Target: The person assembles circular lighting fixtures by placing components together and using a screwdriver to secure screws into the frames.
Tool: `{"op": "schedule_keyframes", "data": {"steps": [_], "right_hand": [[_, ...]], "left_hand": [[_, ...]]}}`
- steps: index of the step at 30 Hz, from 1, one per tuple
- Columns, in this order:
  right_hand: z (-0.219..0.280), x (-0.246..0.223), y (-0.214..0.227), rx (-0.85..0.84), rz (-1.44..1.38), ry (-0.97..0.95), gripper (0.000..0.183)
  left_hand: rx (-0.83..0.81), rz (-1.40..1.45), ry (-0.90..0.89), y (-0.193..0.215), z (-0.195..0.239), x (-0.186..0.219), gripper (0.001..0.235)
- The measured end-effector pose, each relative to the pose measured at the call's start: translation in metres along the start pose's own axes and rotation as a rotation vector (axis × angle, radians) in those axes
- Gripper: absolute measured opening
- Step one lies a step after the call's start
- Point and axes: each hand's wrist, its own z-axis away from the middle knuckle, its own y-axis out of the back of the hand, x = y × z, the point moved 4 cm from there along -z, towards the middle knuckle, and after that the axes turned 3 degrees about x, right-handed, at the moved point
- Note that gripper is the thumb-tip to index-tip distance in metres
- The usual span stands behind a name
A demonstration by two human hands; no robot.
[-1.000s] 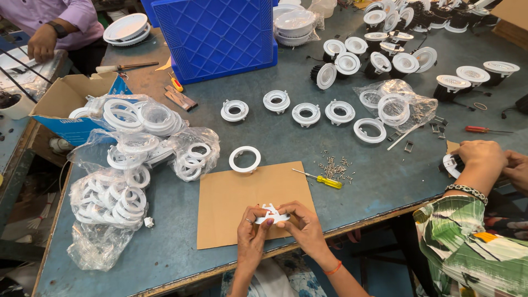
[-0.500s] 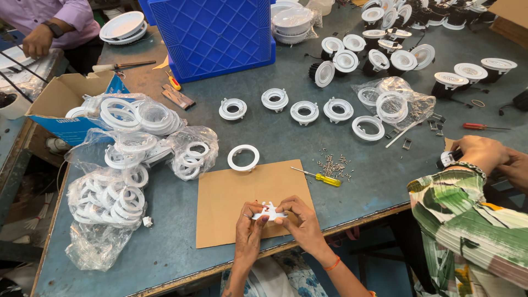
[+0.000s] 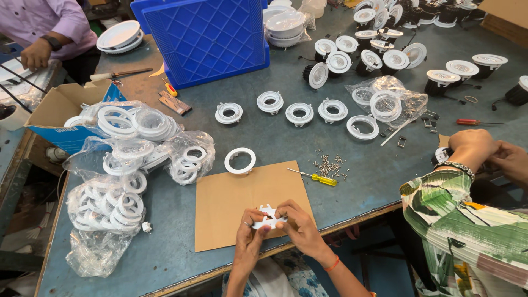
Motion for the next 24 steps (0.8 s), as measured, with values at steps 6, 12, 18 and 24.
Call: {"op": "schedule_keyframes", "data": {"steps": [6, 12, 18, 24], "right_hand": [[0.011, 0.010, 0.001, -0.015, 0.025, -0.036, 0.025], [0.007, 0.017, 0.004, 0.029, -0.028, 0.054, 0.037], [0.007, 0.024, 0.003, 0.020, 0.014, -0.049, 0.040], [0.002, 0.018, 0.004, 0.034, -0.042, -0.021, 0.038]], "left_hand": [[-0.142, -0.037, 0.023, 0.003, -0.003, 0.016, 0.008], [-0.106, -0.118, 0.200, -0.005, -0.007, 0.025, 0.018], [-0.079, -0.229, 0.030, -0.009, -0.010, 0.029, 0.019], [-0.039, -0.296, 0.078, -0.009, -0.014, 0.021, 0.022]]}}
